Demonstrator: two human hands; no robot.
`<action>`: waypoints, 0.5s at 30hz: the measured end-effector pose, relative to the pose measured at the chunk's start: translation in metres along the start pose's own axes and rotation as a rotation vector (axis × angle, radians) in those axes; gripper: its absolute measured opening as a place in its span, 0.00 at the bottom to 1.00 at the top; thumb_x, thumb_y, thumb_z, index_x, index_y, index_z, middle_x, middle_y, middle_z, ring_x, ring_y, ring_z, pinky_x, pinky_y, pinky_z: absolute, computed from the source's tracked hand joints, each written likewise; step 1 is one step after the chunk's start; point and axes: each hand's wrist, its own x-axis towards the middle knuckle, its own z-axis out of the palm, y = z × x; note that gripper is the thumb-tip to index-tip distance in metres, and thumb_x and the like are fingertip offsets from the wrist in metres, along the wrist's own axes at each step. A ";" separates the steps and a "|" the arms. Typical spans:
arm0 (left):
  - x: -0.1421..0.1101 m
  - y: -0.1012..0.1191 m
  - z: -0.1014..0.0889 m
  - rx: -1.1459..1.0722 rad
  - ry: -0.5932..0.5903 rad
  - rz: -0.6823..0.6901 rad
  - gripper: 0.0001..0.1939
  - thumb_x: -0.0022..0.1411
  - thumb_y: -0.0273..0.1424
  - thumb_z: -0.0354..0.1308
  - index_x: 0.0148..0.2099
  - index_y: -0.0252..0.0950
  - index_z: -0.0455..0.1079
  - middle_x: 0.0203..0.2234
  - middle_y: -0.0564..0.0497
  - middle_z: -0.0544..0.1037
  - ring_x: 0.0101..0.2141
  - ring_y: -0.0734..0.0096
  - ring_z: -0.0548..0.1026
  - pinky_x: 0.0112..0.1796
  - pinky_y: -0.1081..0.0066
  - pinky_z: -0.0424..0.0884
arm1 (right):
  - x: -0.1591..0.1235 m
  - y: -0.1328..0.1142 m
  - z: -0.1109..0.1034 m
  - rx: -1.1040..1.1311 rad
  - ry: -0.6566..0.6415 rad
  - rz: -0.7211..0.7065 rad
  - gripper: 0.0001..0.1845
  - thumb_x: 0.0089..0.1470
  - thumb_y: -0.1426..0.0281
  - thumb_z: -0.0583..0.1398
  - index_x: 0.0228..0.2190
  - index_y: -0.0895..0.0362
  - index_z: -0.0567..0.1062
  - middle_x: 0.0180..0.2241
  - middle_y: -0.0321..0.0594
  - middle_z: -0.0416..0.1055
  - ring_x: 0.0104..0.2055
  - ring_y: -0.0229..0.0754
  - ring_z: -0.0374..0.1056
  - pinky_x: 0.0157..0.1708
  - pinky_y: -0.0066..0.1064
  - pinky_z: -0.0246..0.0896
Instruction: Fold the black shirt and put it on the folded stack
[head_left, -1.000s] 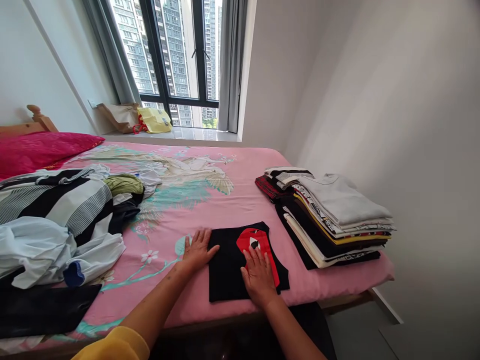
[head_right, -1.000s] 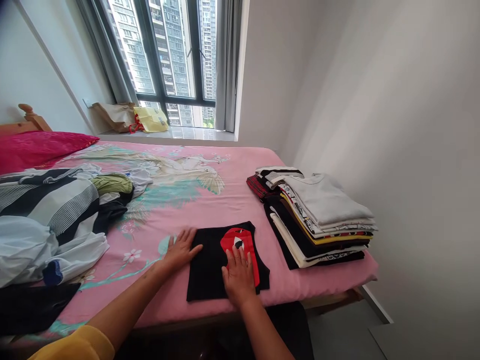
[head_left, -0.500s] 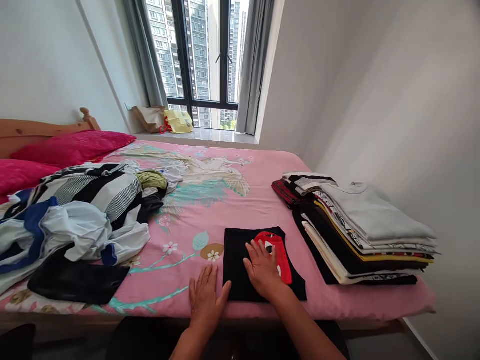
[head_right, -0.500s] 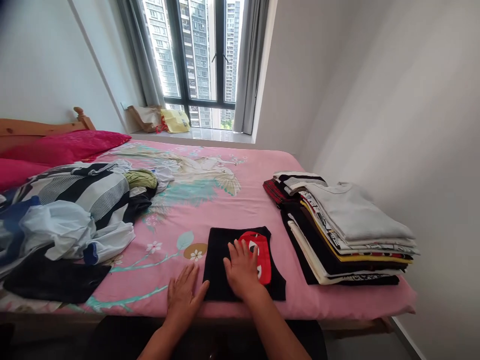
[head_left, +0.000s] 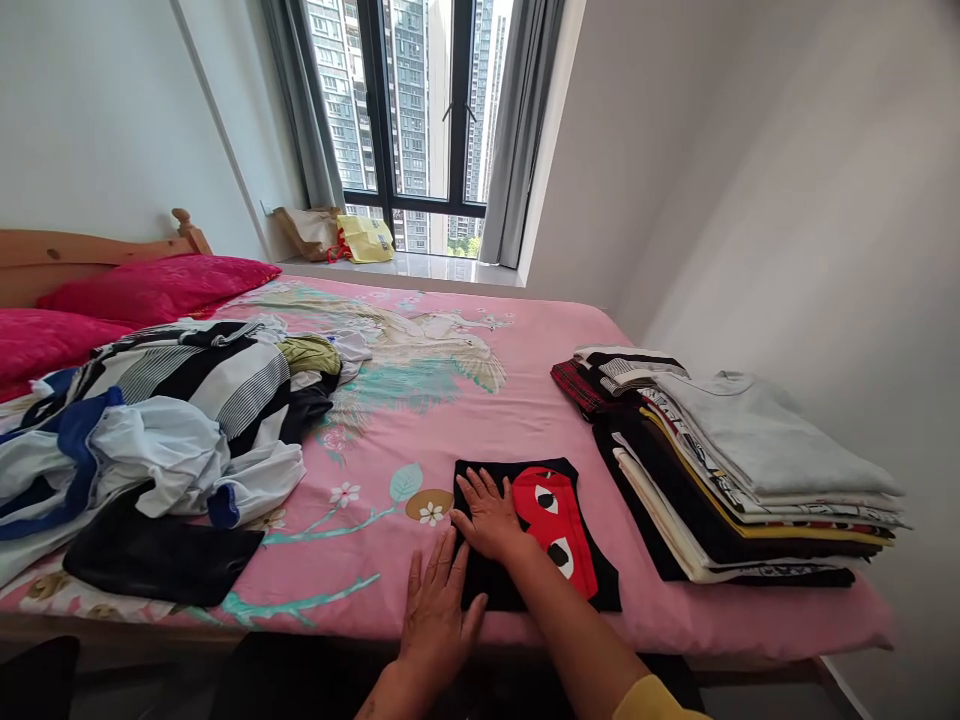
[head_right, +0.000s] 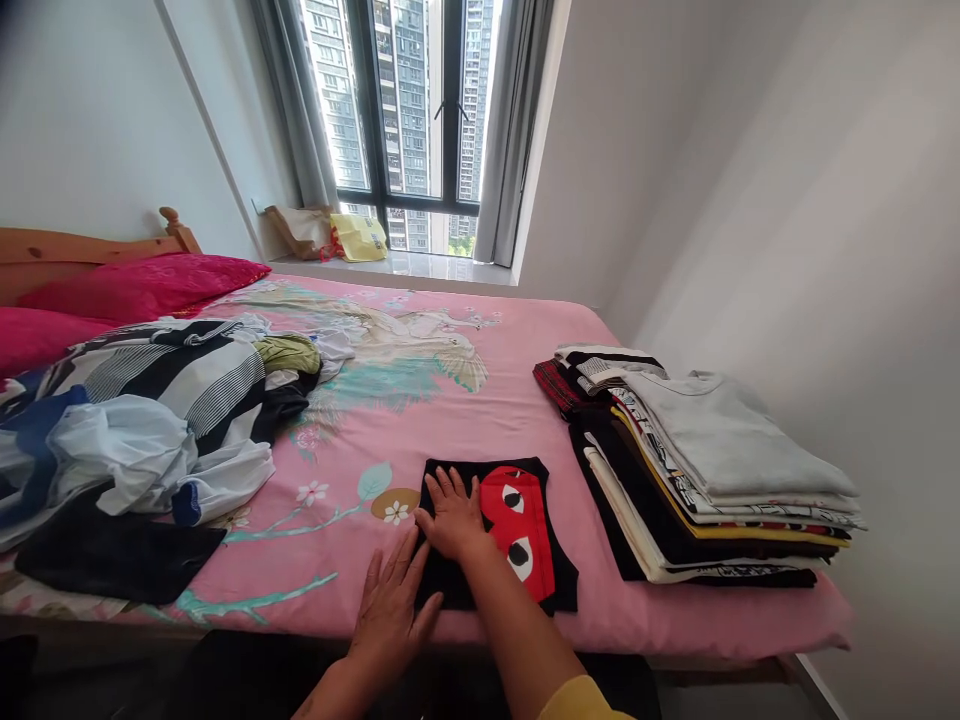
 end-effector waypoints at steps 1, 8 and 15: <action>0.000 0.001 -0.001 -0.020 0.006 -0.038 0.31 0.60 0.36 0.50 0.65 0.35 0.53 0.63 0.41 0.58 0.61 0.57 0.57 0.59 0.50 0.50 | 0.000 0.003 -0.003 0.055 -0.004 -0.005 0.33 0.58 0.53 0.49 0.61 0.50 0.54 0.65 0.39 0.45 0.68 0.49 0.35 0.62 0.58 0.20; 0.013 -0.005 -0.021 -0.308 0.036 -0.320 0.31 0.56 0.41 0.54 0.58 0.30 0.63 0.52 0.37 0.73 0.52 0.51 0.70 0.52 0.53 0.63 | -0.054 0.032 -0.038 0.160 0.395 0.079 0.21 0.61 0.65 0.48 0.52 0.54 0.69 0.56 0.42 0.65 0.63 0.46 0.53 0.63 0.48 0.41; 0.064 -0.003 -0.037 -1.071 -0.223 -0.562 0.24 0.47 0.36 0.63 0.47 0.36 0.69 0.42 0.44 0.79 0.43 0.57 0.77 0.44 0.63 0.72 | -0.095 0.052 -0.001 -0.047 0.427 0.096 0.23 0.57 0.72 0.49 0.54 0.55 0.67 0.59 0.41 0.62 0.63 0.46 0.52 0.63 0.49 0.40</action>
